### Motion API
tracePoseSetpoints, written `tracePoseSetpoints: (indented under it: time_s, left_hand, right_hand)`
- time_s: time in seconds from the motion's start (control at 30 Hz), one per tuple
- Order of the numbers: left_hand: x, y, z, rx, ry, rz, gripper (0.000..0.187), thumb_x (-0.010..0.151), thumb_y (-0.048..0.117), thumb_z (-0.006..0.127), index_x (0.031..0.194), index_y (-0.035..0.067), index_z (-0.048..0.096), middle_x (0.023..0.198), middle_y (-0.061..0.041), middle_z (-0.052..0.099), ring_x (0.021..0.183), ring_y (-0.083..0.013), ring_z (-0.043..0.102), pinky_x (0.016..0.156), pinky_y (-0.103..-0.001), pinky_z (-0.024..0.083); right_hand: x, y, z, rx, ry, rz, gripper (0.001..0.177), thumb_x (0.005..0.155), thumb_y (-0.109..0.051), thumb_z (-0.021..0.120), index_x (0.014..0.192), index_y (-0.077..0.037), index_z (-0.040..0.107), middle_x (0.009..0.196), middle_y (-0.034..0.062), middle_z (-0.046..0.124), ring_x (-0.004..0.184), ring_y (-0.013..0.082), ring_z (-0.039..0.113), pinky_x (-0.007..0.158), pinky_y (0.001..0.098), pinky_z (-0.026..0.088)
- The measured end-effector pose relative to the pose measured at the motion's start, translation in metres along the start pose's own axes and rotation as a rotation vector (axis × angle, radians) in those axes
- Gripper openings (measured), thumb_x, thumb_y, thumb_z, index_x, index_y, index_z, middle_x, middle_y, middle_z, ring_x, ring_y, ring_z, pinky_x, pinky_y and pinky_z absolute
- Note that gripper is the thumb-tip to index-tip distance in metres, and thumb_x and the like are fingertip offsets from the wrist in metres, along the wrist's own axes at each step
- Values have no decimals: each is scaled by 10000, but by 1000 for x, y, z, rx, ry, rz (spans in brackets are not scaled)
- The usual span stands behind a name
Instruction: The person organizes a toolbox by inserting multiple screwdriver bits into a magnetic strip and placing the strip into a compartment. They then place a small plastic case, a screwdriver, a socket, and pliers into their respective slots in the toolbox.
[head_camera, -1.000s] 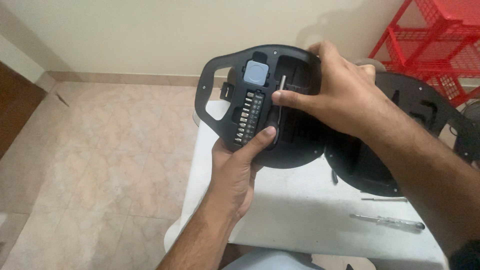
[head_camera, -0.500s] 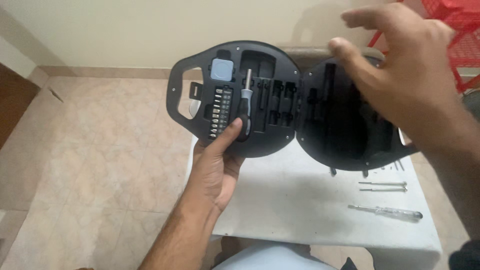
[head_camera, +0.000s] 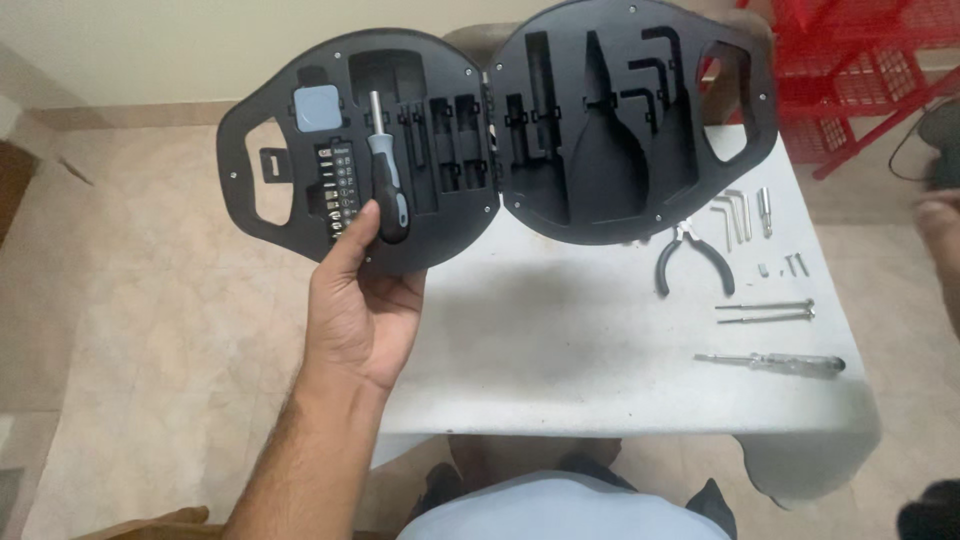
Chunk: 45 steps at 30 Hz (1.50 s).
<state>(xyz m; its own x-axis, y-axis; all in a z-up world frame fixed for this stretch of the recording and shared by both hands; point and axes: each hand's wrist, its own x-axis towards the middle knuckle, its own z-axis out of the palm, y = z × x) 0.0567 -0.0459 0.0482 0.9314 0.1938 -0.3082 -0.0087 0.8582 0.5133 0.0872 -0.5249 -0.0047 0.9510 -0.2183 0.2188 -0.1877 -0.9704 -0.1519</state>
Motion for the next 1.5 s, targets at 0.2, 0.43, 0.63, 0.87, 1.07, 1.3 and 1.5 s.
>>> tracePoseSetpoints:
  time_s: [0.2,0.43,0.63,0.87,1.07,1.3,1.5]
  left_hand:
    - [3,-6,-1,20,45,-14,279,866,76,752,1129,48,663,1103,-48,729,1026,-161,716,914,-296,621]
    - [9,-7,-6,12,47,8,286,876,71,761,1140,41,656,1116,-49,720,1035,-160,713,925,-281,621]
    - [7,-2,-8,6,77,23,288,872,77,758,1137,35,655,1112,-51,722,1034,-160,714,923,-280,625]
    - [4,-3,-5,-5,60,-2,304,865,78,762,1149,60,655,1127,-37,719,1046,-152,704,923,-282,611]
    - [6,-4,11,-2,5,-11,329,851,77,767,1156,54,646,1139,-44,713,1074,-155,692,959,-286,609]
    - [7,-6,19,11,-4,-7,348,856,82,768,1168,30,624,1141,-60,700,1073,-161,691,983,-291,598]
    - [6,-10,22,7,-38,-22,349,849,85,770,1165,41,628,1142,-53,701,1073,-158,687,971,-292,600]
  right_hand:
    - [-68,-25,-12,135,-188,123,269,1079,-164,619,1229,33,726,602,163,669,473,263,640,441,380,532]
    - [-109,-65,-29,146,-327,244,279,1043,-188,649,1227,2,738,651,144,670,461,230,682,444,355,560]
    - [-95,-57,-25,180,-323,237,291,1029,-184,679,1259,-14,732,619,165,658,436,233,687,414,360,568]
    - [-58,-61,-17,-241,-552,68,284,973,-285,717,1222,-153,755,713,74,764,540,169,724,556,293,588]
    - [-36,-76,-22,-369,-755,49,253,978,-346,694,1206,-266,767,920,53,778,745,184,748,745,311,635]
    - [-32,-95,-32,-505,-853,10,254,1017,-387,626,1210,-272,745,939,36,832,769,156,771,747,283,636]
    - [-35,-90,-37,-501,-812,-66,266,1013,-394,585,1187,-279,750,901,7,833,816,139,761,793,290,627]
